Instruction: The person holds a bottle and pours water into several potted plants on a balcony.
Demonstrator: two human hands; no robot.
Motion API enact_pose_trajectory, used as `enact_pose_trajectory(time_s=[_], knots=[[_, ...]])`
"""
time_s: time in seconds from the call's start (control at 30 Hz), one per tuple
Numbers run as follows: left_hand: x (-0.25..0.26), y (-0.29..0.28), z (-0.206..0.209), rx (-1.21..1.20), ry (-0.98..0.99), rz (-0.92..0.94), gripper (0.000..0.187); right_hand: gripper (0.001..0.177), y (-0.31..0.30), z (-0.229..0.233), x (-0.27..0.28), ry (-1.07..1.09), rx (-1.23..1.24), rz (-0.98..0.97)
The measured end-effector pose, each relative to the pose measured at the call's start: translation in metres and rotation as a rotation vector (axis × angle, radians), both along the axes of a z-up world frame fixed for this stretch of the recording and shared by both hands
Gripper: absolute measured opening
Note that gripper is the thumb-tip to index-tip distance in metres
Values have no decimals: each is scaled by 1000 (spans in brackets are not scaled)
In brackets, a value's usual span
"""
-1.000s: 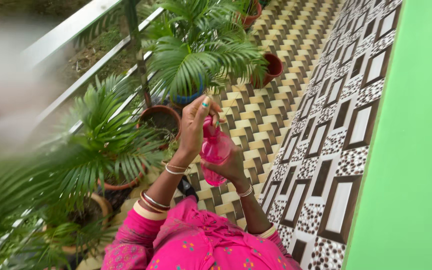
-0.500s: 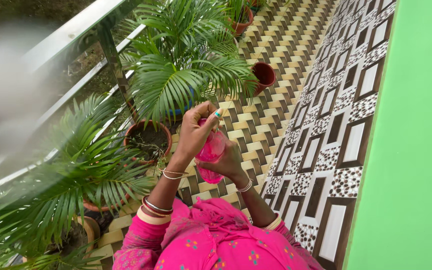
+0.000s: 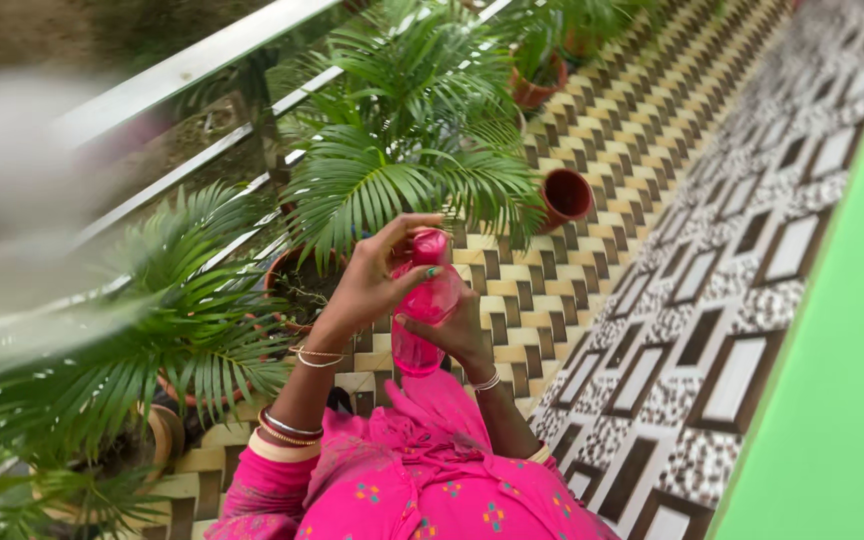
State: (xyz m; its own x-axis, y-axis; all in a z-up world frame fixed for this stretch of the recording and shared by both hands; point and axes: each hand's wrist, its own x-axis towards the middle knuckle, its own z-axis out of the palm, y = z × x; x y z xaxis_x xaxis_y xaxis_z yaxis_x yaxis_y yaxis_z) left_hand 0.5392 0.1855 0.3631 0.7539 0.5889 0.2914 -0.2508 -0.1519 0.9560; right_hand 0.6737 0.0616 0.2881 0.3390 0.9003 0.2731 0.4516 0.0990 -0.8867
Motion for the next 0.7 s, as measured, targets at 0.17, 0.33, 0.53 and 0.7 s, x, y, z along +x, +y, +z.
enact_pose_trajectory(time_s=[0.17, 0.33, 0.53, 0.7], knots=[[37, 3, 2, 46, 69, 243, 60, 64, 22, -1, 39, -81, 3, 81], [66, 3, 7, 44, 31, 276, 60, 62, 39, 8, 82, -115, -46, 145], [95, -3, 0, -128, -155, 106, 75, 66, 42, 7, 129, 32, 75, 297], [128, -14, -5, 14, 37, 414, 70, 63, 43, -2, 162, -43, -2, 366]])
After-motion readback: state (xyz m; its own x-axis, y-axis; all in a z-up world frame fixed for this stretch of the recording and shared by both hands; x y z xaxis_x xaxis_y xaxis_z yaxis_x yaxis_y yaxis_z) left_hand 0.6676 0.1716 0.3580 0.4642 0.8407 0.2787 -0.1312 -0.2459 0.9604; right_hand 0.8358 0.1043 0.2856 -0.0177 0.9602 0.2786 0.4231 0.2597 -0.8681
